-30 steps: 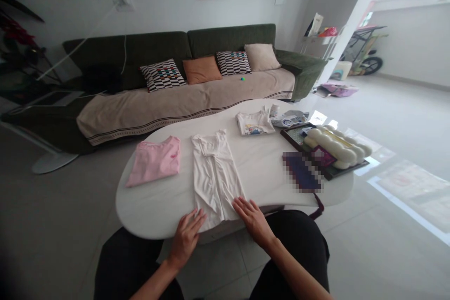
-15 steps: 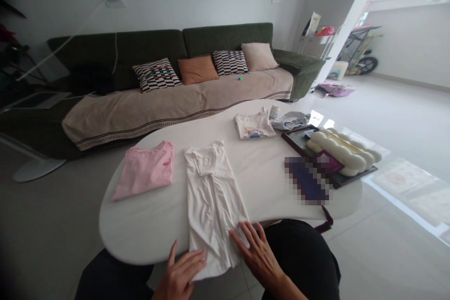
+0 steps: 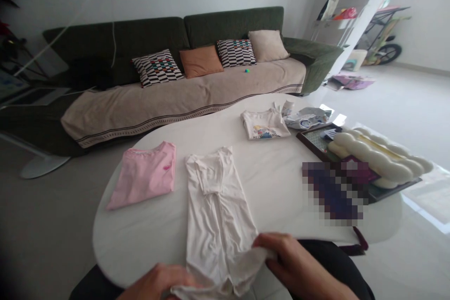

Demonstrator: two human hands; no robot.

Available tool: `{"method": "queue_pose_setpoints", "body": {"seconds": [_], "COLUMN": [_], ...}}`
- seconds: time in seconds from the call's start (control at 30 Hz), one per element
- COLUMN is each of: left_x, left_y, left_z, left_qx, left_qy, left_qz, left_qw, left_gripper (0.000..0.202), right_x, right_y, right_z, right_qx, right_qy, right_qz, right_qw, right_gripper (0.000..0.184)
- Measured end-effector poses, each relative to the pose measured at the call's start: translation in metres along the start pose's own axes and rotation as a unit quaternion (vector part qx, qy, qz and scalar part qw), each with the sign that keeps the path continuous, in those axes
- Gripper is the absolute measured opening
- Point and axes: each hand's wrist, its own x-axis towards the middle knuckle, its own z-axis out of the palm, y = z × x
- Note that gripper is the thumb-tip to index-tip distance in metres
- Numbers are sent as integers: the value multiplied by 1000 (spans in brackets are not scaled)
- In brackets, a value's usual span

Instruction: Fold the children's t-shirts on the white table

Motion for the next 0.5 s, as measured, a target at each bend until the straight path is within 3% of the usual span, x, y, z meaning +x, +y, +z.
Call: {"method": "queue_pose_setpoints", "body": {"seconds": [0.07, 0.13, 0.23, 0.3, 0.37, 0.5], "left_x": [26, 65, 129, 159, 175, 177], "left_y": [6, -2, -38, -66, -89, -107], "left_z": [-41, -84, -129, -140, -139, -128], "left_qx": [-108, -247, -384, -428, -450, -446], "left_qy": [69, 106, 233, 268, 275, 310], "left_qz": [-69, -91, -125, -161, -183, -156], "left_qw": [989, 959, 885, 848, 830, 825], "left_gripper": [25, 28, 26, 24, 22, 26], "right_x": [46, 106, 196, 239, 265, 274], "right_y": [-7, -2, 21, 40, 56, 72], "right_z": [-33, -54, -57, -44, -26, -4], "right_qx": [70, 142, 232, 275, 291, 305], "right_qy": [24, 35, 82, 66, 58, 87], "right_qz": [13, 0, 46, 104, 129, 112], "right_qw": [997, 989, 968, 953, 946, 942], "right_gripper": [24, 14, 15, 19, 22, 25]}}
